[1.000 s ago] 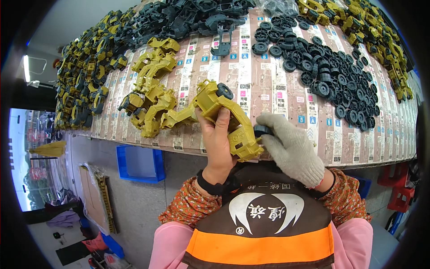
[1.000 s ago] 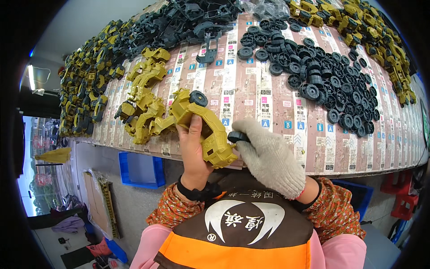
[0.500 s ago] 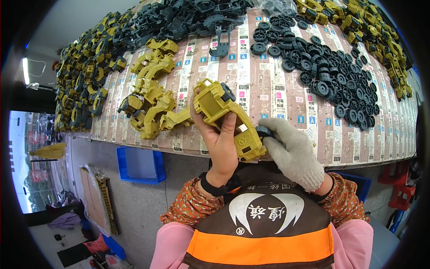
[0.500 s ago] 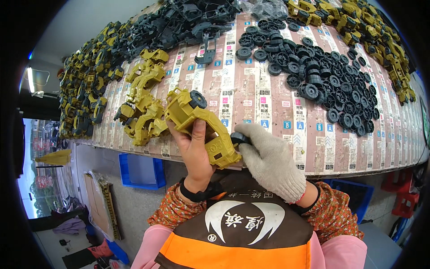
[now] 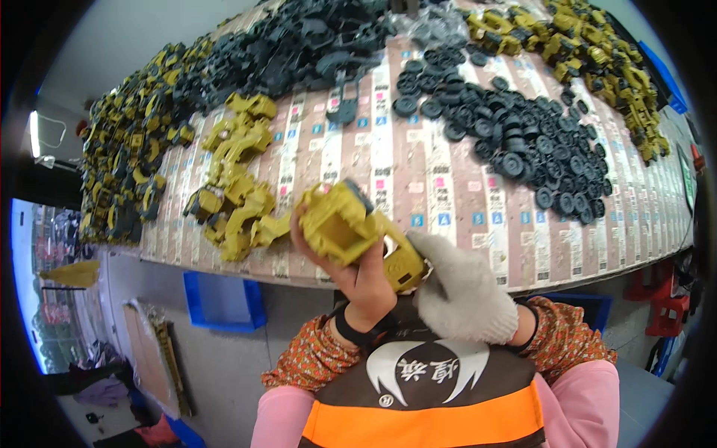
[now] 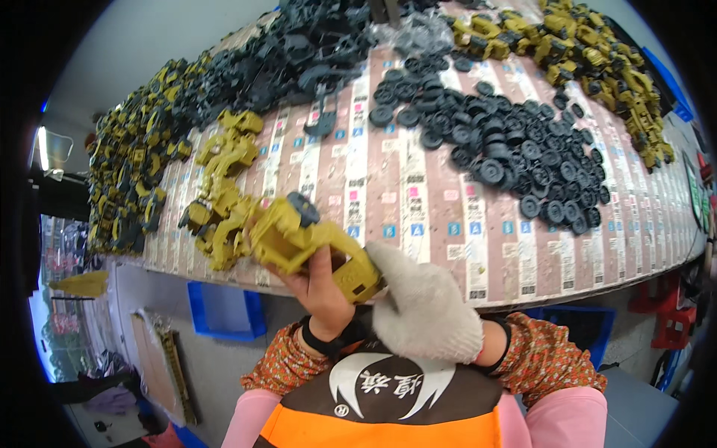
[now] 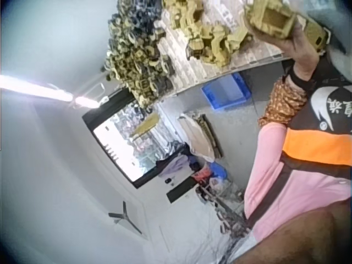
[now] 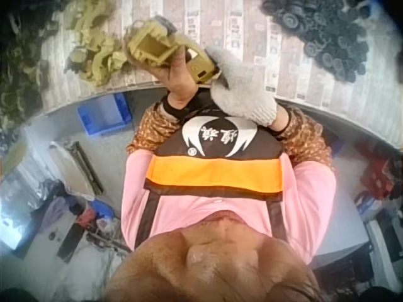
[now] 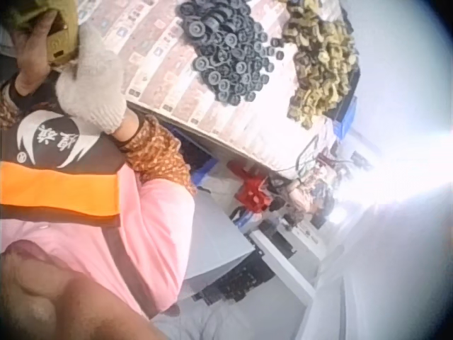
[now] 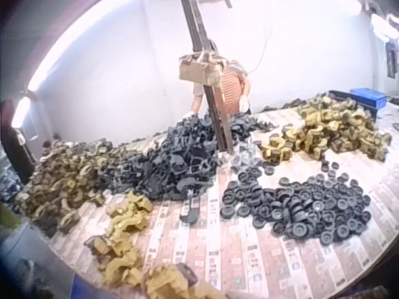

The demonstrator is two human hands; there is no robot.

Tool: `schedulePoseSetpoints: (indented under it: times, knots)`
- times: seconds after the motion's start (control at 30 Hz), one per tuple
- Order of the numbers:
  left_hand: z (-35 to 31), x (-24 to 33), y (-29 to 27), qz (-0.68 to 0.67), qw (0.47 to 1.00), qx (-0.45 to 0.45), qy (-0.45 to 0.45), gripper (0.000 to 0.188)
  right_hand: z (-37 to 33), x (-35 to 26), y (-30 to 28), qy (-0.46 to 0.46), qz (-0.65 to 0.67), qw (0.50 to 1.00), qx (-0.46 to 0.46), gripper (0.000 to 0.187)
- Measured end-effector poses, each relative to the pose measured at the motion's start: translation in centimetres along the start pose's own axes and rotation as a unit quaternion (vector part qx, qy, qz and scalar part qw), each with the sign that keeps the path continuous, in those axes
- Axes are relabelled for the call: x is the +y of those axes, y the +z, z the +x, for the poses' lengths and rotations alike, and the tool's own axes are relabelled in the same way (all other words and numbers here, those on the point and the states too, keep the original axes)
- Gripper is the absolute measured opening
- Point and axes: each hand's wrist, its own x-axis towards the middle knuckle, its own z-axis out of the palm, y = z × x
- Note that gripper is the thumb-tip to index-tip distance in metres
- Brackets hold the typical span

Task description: The person sits at a table and repeatedly picks up yellow plastic frames and black circular components. They insert the black components into the yellow frames by hand, then place the assembled units onto a pile on the table. The process is repetitive and involves handling multiple identical parts.

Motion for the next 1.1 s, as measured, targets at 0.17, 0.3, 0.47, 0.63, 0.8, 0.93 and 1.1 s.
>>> schedulePoseSetpoints:
  times: [0.17, 0.3, 0.47, 0.63, 0.8, 0.93, 1.1]
  knots:
    - [1.7, 1.2, 3.5, -0.018, 0.999, -0.029, 0.027, 0.098, 1.8, -0.2, -2.0, 0.022, -0.075, 0.996, -0.035, 0.063]
    - [5.1, 3.1, 5.6, -0.165, 0.957, -0.195, -0.139, 0.098, 5.8, 2.4, -4.3, 0.025, -0.081, 0.996, 0.007, 0.065]
    - [8.2, 2.8, 1.9, -0.011, 0.971, -0.202, -0.128, 0.067, 14.1, 4.7, -12.6, 0.166, 0.163, 0.970, 0.072, 0.047]
    - [12.0, 2.5, -4.9, 0.064, 0.981, -0.125, -0.133, 0.036, 22.0, 11.9, -26.4, 0.159, 0.128, 0.964, 0.171, 0.039]
    - [16.2, 2.9, -10.6, 0.233, 0.959, -0.145, -0.064, 0.030, 24.9, 17.8, -34.5, 0.124, 0.180, 0.933, 0.285, 0.041]
    - [16.6, 4.6, -11.5, 0.452, 0.851, -0.265, -0.040, 0.036, 23.3, 15.6, -28.2, 0.144, 0.107, 0.953, 0.244, 0.059]
    - [14.3, 3.7, -10.4, 0.624, 0.670, -0.394, 0.086, 0.052, 15.2, 7.7, -17.7, 0.083, -0.016, 0.990, 0.116, 0.044]
